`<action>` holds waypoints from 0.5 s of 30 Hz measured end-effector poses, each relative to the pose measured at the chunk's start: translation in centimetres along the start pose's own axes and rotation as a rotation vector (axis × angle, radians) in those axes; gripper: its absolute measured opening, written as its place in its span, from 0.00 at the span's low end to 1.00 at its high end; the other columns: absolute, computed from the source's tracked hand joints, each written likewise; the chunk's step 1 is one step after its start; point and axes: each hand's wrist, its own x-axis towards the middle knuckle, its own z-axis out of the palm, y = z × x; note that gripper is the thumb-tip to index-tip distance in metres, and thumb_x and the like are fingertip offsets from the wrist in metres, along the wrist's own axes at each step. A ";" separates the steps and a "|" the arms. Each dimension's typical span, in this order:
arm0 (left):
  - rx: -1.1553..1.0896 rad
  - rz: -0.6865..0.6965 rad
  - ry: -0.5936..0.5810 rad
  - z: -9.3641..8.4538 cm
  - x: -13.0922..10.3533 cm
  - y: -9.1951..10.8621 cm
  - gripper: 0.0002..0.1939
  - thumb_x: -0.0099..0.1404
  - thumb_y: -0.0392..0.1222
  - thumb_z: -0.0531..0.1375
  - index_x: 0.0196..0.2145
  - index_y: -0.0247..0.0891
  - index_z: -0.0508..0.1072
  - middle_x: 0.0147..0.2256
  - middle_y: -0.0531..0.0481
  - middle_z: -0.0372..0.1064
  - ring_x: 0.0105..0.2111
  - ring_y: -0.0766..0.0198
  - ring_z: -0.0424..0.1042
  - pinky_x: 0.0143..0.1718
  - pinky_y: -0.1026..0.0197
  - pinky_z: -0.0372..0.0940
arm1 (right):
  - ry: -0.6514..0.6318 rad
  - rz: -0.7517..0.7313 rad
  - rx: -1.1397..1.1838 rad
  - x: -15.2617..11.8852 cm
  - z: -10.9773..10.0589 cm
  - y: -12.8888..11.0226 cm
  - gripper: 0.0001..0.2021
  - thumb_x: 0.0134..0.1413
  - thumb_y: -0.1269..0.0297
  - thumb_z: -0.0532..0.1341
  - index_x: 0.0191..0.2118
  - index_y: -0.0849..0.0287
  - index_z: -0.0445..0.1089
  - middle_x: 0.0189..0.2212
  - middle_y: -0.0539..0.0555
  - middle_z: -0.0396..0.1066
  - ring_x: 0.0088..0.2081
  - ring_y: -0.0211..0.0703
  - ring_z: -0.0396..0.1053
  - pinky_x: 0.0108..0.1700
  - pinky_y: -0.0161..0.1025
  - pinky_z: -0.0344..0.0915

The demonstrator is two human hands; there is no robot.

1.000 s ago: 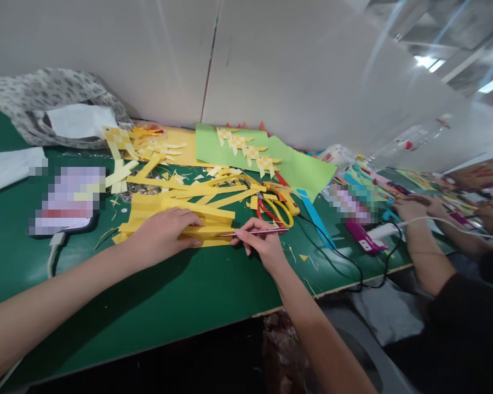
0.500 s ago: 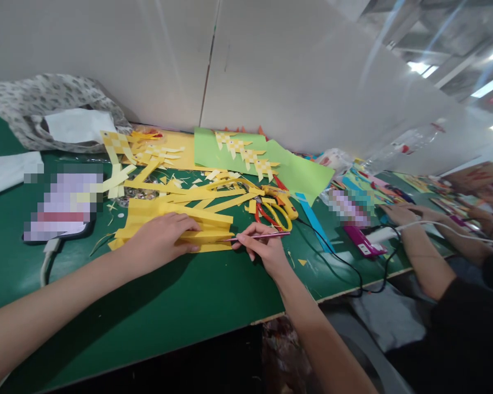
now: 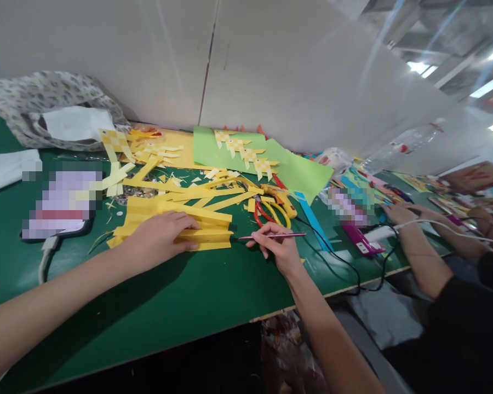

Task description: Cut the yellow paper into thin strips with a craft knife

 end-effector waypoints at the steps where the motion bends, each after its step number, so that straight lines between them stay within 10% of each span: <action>1: 0.002 0.001 -0.001 0.0 0.0 0.0 0.16 0.64 0.54 0.56 0.43 0.42 0.71 0.43 0.46 0.72 0.44 0.52 0.71 0.44 0.52 0.66 | 0.001 -0.009 0.008 -0.1 0.2 -0.1 0.11 0.44 0.59 0.68 0.22 0.59 0.69 0.20 0.53 0.77 0.12 0.30 0.55 0.14 0.31 0.52; 15: -0.027 0.011 -0.010 0.3 0.1 -0.3 0.14 0.63 0.51 0.57 0.43 0.41 0.70 0.43 0.46 0.71 0.43 0.51 0.69 0.43 0.51 0.64 | -0.129 -0.013 0.013 0.7 3.1 0.4 0.12 0.46 0.57 0.68 0.25 0.60 0.69 0.24 0.54 0.78 0.13 0.30 0.56 0.15 0.30 0.54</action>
